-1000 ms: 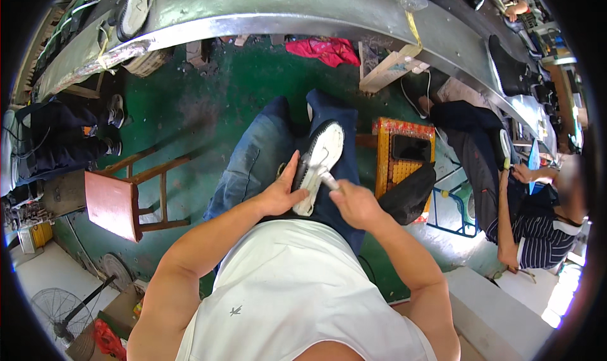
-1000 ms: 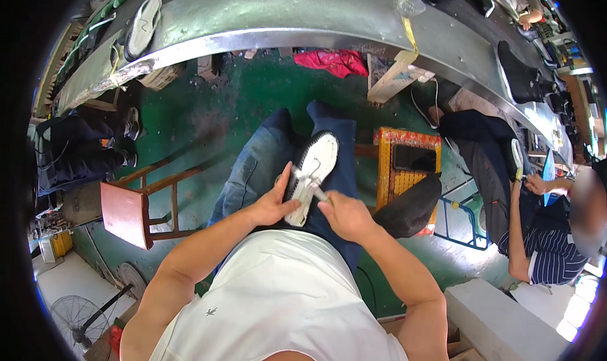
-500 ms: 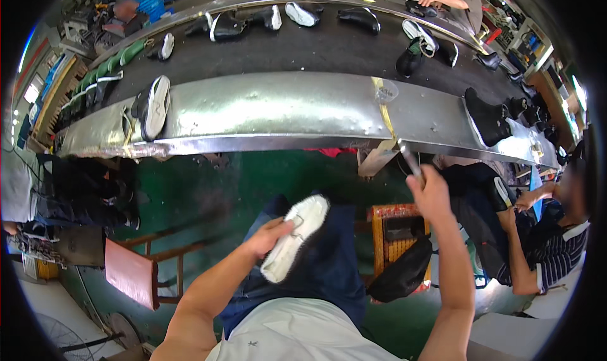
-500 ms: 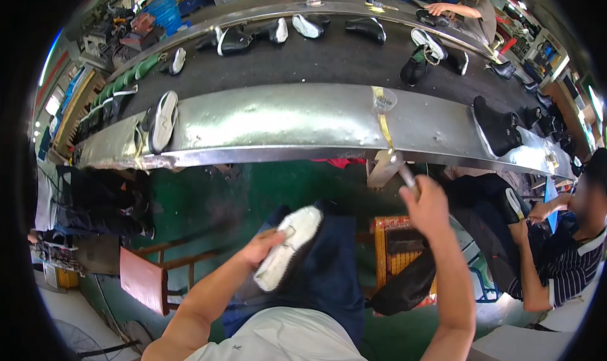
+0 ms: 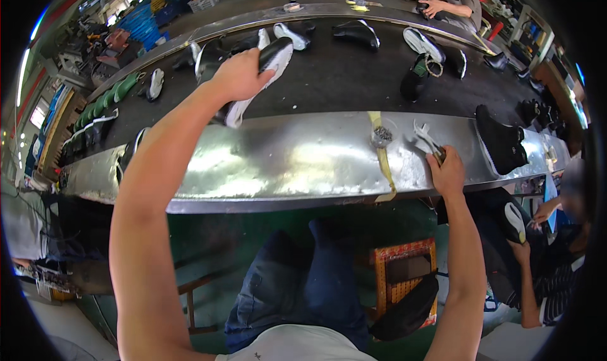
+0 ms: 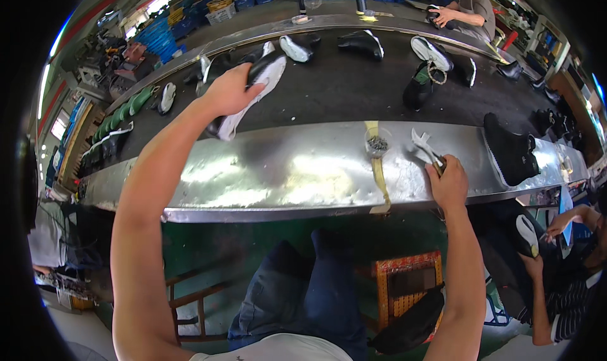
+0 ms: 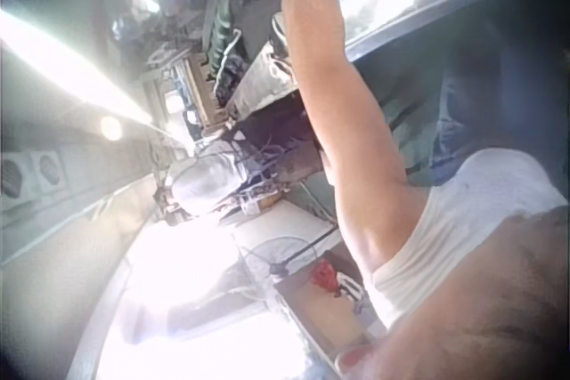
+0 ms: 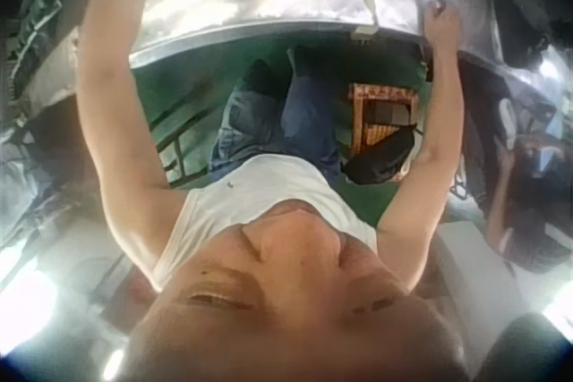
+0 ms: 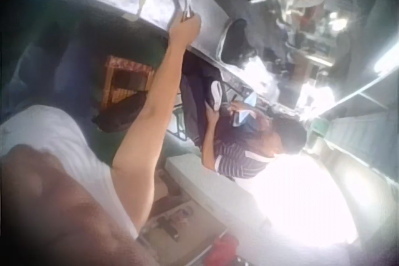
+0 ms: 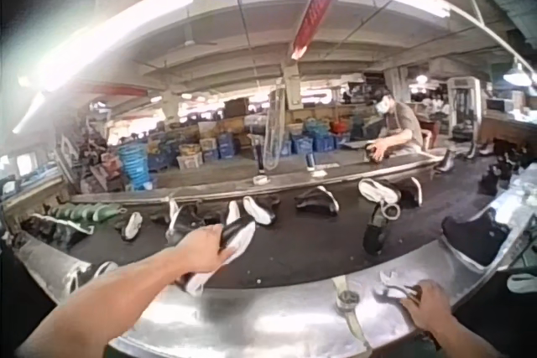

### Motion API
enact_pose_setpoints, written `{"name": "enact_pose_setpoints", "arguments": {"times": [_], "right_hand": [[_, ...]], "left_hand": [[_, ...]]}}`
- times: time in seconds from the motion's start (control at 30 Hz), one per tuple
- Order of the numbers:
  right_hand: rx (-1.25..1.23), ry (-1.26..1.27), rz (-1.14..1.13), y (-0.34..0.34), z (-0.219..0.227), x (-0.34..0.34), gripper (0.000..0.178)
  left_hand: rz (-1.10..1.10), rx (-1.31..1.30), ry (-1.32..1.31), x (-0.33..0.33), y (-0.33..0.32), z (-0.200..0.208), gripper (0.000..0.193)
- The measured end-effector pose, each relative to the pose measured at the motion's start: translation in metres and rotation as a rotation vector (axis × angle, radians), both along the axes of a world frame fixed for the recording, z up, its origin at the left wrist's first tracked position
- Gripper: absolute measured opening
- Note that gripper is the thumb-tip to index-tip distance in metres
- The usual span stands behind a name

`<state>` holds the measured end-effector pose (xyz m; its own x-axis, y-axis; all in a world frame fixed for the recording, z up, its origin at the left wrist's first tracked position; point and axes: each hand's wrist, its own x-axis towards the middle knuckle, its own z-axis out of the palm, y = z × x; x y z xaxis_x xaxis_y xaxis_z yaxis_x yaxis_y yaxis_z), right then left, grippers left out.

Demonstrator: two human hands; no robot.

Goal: Using a lasting tool to pull and secure the upper material of a boot over the last.

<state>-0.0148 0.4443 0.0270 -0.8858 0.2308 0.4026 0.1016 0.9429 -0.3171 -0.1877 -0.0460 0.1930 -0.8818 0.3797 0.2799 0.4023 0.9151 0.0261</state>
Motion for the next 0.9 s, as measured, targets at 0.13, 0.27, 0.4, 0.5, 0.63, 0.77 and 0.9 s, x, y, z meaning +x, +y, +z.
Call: {"name": "enact_pose_setpoints", "arguments": {"times": [0.13, 0.27, 0.4, 0.5, 0.63, 0.77, 0.9], "right_hand": [[-0.034, -0.022, -0.009, -0.003, 0.003, 0.000, 0.048], [-0.064, -0.019, -0.008, -0.001, -0.003, -0.002, 0.049], [-0.052, -0.004, -0.012, -0.001, -0.003, -0.001, 0.049], [-0.057, -0.029, -0.053, -0.001, 0.003, -0.006, 0.049], [-0.081, -0.027, -0.039, 0.001, -0.001, -0.009, 0.048], [-0.073, -0.039, -0.050, 0.005, 0.002, -0.010, 0.046], [-0.059, -0.021, -0.020, -0.002, 0.007, -0.011, 0.045]], "left_hand": [[0.037, -0.370, 0.281, -0.068, 0.079, -0.051, 0.068], [0.066, -0.318, 0.103, -0.091, 0.110, -0.149, 0.083], [0.027, -0.326, 0.046, -0.104, 0.105, -0.145, 0.072], [-0.066, -0.373, -0.011, -0.094, 0.104, -0.122, 0.068], [-0.266, -0.458, -0.104, -0.079, 0.103, -0.111, 0.059], [-0.575, 0.351, 0.564, -0.086, 0.076, -0.087, 0.023], [0.174, 0.889, 0.559, -0.199, -0.007, -0.120, 0.043]]}}
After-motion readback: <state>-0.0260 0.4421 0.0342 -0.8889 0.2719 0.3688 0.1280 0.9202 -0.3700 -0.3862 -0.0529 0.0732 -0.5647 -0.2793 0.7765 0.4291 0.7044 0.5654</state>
